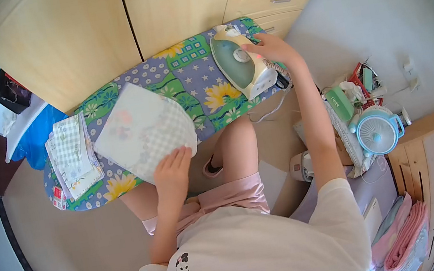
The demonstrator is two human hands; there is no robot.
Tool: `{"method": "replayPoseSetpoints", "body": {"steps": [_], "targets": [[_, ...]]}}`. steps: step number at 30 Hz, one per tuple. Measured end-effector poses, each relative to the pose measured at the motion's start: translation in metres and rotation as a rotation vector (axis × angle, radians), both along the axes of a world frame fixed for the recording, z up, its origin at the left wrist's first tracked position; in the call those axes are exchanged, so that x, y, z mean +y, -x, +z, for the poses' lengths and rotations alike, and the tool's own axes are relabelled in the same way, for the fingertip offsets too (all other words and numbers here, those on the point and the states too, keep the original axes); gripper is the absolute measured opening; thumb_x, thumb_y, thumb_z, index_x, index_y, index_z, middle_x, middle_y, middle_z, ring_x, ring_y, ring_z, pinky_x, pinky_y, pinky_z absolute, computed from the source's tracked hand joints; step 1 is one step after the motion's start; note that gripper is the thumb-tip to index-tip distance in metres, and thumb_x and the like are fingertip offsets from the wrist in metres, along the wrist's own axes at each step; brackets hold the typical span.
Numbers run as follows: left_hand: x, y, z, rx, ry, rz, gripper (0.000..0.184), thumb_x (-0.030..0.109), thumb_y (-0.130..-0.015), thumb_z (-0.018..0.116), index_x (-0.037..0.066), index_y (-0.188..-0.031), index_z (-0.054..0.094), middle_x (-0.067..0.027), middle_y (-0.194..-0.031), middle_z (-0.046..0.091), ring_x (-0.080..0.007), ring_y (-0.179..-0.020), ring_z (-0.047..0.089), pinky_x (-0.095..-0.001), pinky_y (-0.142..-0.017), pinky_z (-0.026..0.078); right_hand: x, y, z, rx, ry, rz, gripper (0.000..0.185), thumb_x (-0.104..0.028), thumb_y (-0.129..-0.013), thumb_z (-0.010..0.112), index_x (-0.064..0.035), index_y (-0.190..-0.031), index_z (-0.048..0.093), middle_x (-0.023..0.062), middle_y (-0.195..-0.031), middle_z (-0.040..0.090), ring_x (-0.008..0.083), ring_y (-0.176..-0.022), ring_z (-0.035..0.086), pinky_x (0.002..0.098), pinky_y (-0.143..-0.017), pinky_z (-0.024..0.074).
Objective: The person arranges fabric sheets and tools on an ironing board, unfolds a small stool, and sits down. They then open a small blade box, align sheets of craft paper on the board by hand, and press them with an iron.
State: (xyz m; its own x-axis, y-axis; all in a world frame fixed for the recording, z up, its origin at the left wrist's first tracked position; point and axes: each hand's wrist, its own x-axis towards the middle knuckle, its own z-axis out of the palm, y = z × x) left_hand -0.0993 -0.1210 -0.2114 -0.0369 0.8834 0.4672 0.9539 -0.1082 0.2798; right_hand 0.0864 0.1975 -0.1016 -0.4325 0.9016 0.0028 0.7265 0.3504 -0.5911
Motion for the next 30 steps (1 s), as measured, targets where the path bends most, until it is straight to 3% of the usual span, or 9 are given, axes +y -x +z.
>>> {"method": "replayPoseSetpoints", "body": {"steps": [2, 5, 7, 10, 17, 22, 26, 30], "targets": [[0.0, -0.007, 0.0, -0.034, -0.012, 0.007, 0.028, 0.005, -0.07, 0.054, 0.003, -0.097, 0.061, -0.009, -0.099, 0.064, -0.025, -0.095, 0.06, -0.0366, -0.081, 0.047, 0.024, 0.006, -0.012, -0.15, 0.031, 0.103, 0.072, -0.047, -0.069, 0.065, 0.0035, -0.117, 0.051, 0.0177, -0.11, 0.058, 0.0258, -0.099, 0.057, 0.032, -0.084, 0.0436], [0.0, -0.003, 0.002, -0.054, -0.03, 0.011, 0.026, 0.005, -0.071, 0.055, 0.004, -0.096, 0.061, -0.0086, -0.097, 0.064, -0.0242, -0.094, 0.061, -0.0355, -0.081, 0.047, 0.039, 0.012, -0.016, -0.223, 0.079, 0.169, 0.076, -0.038, -0.066, 0.07, 0.0011, -0.126, 0.044, 0.0188, -0.109, 0.058, 0.0222, -0.096, 0.057, 0.0293, -0.079, 0.0457], [0.0, 0.001, 0.004, -0.037, -0.036, 0.004, 0.025, 0.005, -0.071, 0.055, 0.004, -0.096, 0.061, -0.0083, -0.096, 0.065, -0.0238, -0.094, 0.061, -0.0351, -0.08, 0.048, 0.038, 0.016, -0.013, -0.186, 0.191, 0.171, 0.069, -0.028, -0.064, 0.069, -0.0014, -0.124, 0.046, 0.0145, -0.103, 0.06, 0.018, -0.088, 0.058, 0.0268, -0.07, 0.0468], [-0.003, 0.006, 0.004, -0.052, -0.009, -0.014, 0.024, 0.004, -0.072, 0.054, 0.004, -0.095, 0.062, -0.0082, -0.095, 0.065, -0.0239, -0.094, 0.061, -0.0357, -0.08, 0.048, 0.024, 0.018, -0.005, -0.117, 0.192, 0.186, 0.062, -0.023, -0.064, 0.067, -0.0034, -0.12, 0.05, 0.0099, -0.096, 0.06, 0.0141, -0.079, 0.056, 0.0243, -0.062, 0.0451], [-0.006, 0.006, -0.001, -0.133, -0.009, -0.029, 0.022, 0.001, -0.072, 0.056, 0.004, -0.093, 0.063, -0.0085, -0.092, 0.066, -0.0268, -0.092, 0.061, -0.0366, -0.075, 0.048, 0.031, 0.019, -0.014, -0.047, 0.233, 0.173, 0.057, -0.019, -0.064, 0.066, -0.0031, -0.117, 0.051, 0.0076, -0.09, 0.06, 0.0126, -0.076, 0.054, 0.0233, -0.061, 0.0429], [-0.006, 0.004, 0.0, -0.151, -0.005, -0.031, 0.022, 0.001, -0.073, 0.056, 0.004, -0.093, 0.063, -0.0081, -0.092, 0.066, -0.0264, -0.093, 0.061, -0.0362, -0.075, 0.048, 0.037, 0.015, -0.021, 0.088, 0.333, 0.266, 0.054, -0.016, -0.067, 0.064, -0.0016, -0.117, 0.051, 0.0092, -0.097, 0.06, 0.0139, -0.085, 0.056, 0.0232, -0.072, 0.0443], [-0.007, 0.003, 0.001, -0.148, -0.004, -0.028, 0.02, 0.005, -0.074, 0.057, 0.004, -0.093, 0.062, -0.0081, -0.092, 0.065, -0.0247, -0.095, 0.06, -0.0349, -0.076, 0.047, 0.028, 0.014, -0.014, 0.084, 0.32, 0.224, 0.052, -0.016, -0.068, 0.063, -0.0016, -0.117, 0.052, 0.0106, -0.1, 0.06, 0.0151, -0.09, 0.056, 0.0236, -0.077, 0.0439], [-0.01, 0.002, 0.0, -0.186, 0.02, -0.009, 0.017, 0.01, -0.077, 0.061, 0.005, -0.094, 0.062, -0.0085, -0.091, 0.065, -0.0254, -0.096, 0.06, -0.0351, -0.074, 0.047, 0.026, 0.017, -0.009, -0.079, 0.222, 0.181, 0.053, -0.019, -0.066, 0.065, -0.0026, -0.115, 0.054, 0.0089, -0.094, 0.06, 0.0147, -0.083, 0.056, 0.0238, -0.071, 0.0443]]}}
